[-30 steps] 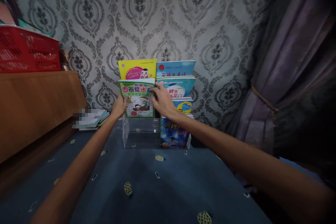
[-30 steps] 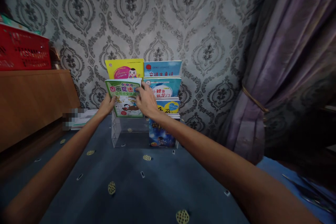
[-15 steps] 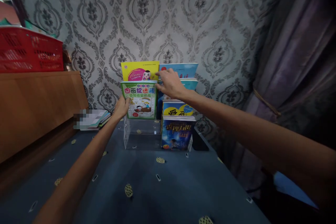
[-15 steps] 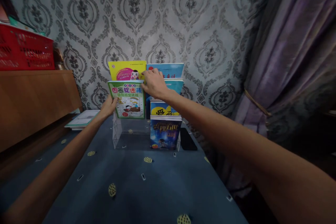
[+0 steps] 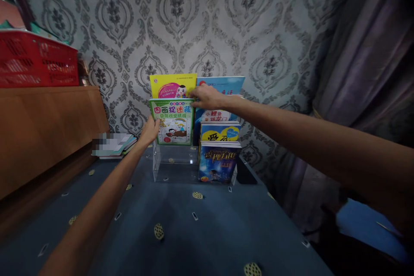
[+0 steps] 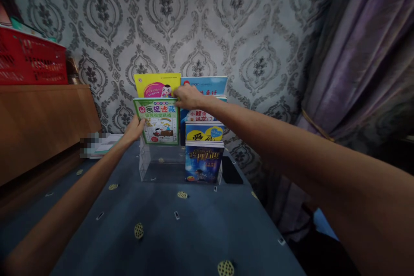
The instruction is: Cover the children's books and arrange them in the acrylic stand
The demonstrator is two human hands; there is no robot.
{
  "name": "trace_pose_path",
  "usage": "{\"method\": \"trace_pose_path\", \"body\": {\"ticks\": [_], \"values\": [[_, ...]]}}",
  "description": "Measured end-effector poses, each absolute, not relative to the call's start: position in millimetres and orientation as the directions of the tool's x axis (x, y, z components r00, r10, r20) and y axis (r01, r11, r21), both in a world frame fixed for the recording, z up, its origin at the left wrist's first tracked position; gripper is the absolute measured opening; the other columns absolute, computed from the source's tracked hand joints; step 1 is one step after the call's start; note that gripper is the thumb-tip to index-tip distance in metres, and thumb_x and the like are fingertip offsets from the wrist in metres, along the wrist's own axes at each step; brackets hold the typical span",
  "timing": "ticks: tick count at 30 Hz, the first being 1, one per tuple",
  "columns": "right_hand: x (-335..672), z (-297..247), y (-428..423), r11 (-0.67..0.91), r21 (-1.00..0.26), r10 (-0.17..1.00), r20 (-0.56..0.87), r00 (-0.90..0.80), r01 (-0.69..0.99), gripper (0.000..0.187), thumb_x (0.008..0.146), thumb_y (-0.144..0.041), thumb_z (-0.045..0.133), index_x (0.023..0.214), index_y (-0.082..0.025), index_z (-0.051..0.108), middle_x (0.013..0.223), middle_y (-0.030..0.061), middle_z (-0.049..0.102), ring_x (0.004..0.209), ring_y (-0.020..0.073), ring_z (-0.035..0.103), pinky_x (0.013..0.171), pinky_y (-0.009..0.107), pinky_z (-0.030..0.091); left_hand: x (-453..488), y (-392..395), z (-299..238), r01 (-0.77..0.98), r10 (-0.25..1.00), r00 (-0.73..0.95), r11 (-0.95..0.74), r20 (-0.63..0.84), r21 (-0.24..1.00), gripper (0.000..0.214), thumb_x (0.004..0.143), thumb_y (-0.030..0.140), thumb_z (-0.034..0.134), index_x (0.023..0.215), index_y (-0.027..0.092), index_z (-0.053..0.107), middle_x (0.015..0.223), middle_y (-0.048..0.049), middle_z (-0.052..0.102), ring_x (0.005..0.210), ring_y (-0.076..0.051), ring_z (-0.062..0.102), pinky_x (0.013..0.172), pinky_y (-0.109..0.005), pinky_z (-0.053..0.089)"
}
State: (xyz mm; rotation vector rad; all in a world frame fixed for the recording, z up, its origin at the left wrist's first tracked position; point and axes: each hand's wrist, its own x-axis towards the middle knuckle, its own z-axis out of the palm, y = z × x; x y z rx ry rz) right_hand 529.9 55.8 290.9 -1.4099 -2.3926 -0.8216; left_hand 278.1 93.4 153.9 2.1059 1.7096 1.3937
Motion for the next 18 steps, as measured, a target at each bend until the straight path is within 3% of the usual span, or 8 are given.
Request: {"method": "trace_pose_path", "body": {"ticks": [7,18], "values": [[524.5,294.5,56.2,0.45,0.296,0.728,0.424,-0.538,0.842,0.024,0.087,-0.019,0.058,0.107,-0.019,0.072,0.108,0.0105,0.076,0.096,0.0257,0.067,0.079,0.036,0.048,279.0,92.3,155.5,0.731,0.814,-0.054,-0.362,0.578,0.579,0.031,0.098,0.033,0.041,0.12,0.016,0.054,0.122,-0.0199,0.069,0.123,-0.034,0.063,0.104,-0.045,0.047],[519.0,286.5,58.2,0.439,0.262,0.73,0.453,-0.511,0.86,0.043,0.084,-0.01,0.056,0.123,-0.021,0.071,0.113,0.0108,0.076,0.108,0.0313,0.066,0.088,0.042,0.05,281.5,95.2,159.4,0.738,0.836,-0.071,-0.323,0.544,0.592,0.029,0.098,0.033,0.043,0.116,0.015,0.054,0.116,-0.0222,0.07,0.121,-0.036,0.065,0.104,-0.045,0.047]]}}
